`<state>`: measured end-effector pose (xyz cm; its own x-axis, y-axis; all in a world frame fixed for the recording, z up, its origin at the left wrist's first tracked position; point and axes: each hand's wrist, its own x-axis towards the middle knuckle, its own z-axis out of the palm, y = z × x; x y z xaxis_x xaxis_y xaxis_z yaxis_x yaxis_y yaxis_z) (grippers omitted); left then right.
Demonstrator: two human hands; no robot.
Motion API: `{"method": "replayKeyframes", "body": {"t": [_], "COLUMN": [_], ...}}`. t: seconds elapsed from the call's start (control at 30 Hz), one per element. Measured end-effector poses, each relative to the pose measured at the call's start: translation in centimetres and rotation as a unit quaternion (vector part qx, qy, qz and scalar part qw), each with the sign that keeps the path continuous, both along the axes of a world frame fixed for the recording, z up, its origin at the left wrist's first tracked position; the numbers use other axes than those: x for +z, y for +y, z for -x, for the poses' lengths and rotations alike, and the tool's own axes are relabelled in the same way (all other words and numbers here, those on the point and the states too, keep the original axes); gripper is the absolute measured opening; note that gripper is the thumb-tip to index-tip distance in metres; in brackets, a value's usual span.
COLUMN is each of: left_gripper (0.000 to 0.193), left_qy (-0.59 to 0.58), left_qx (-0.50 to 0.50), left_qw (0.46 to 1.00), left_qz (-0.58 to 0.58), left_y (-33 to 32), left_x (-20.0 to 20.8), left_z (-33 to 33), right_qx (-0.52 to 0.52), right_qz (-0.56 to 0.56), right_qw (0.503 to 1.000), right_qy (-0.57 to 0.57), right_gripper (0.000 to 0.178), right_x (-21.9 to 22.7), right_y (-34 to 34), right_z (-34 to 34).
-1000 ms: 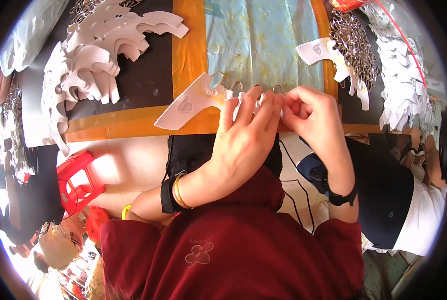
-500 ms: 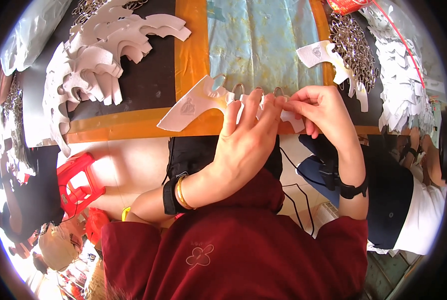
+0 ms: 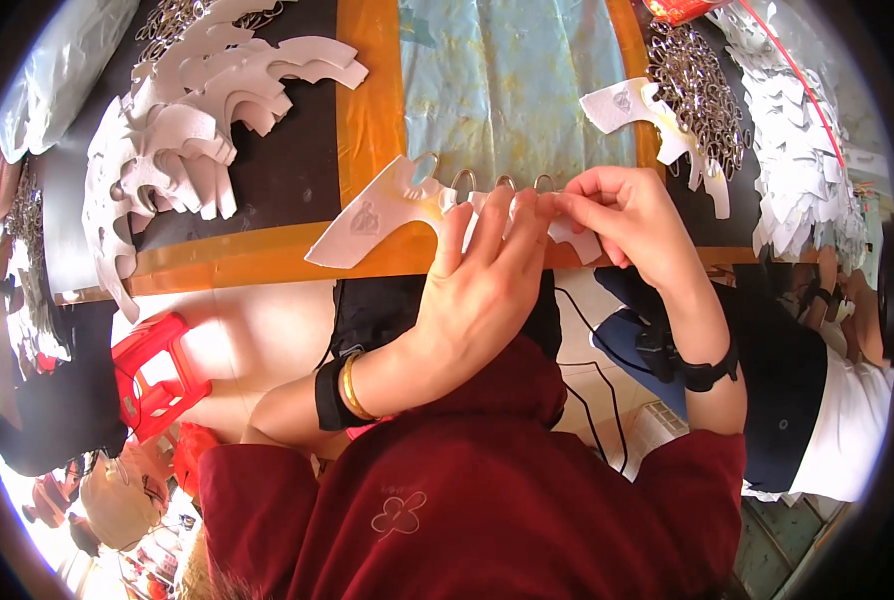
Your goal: The recorder is assembling metal rings and buckles onto white leather shoe upper components at a workshop table.
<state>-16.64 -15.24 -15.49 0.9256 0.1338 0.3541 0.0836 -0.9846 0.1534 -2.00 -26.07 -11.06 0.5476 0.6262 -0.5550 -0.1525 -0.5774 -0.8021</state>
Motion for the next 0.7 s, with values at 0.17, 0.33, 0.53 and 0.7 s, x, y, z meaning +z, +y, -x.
{"method": "replayKeyframes", "body": {"t": [0.17,0.33,0.53,0.7], "left_gripper": [0.042,0.045,0.046,0.053], "left_qy": [0.016,0.017,0.011,0.005], "left_qx": [-0.011,-0.016,-0.037,-0.091], "left_qw": [0.997,0.994,0.998,0.993], "left_qz": [-0.069,-0.111,-0.044,0.075], "left_y": [0.3,0.1,0.9,2.3], "left_x": [0.6,0.2,0.2,1.0], "left_z": [0.0,0.0,0.1,-0.6], "right_qx": [-0.026,-0.014,0.11,0.149], "right_qz": [0.004,0.023,0.066,0.105], "right_qw": [0.997,0.993,0.99,0.982], "right_qy": [-0.074,-0.115,-0.058,-0.047], "right_gripper": [0.012,0.012,0.014,0.013], "right_x": [-0.1,-0.1,0.5,1.3], "right_y": [-0.1,0.4,1.4,2.0], "right_z": [0.9,0.3,-2.0,-2.8]}}
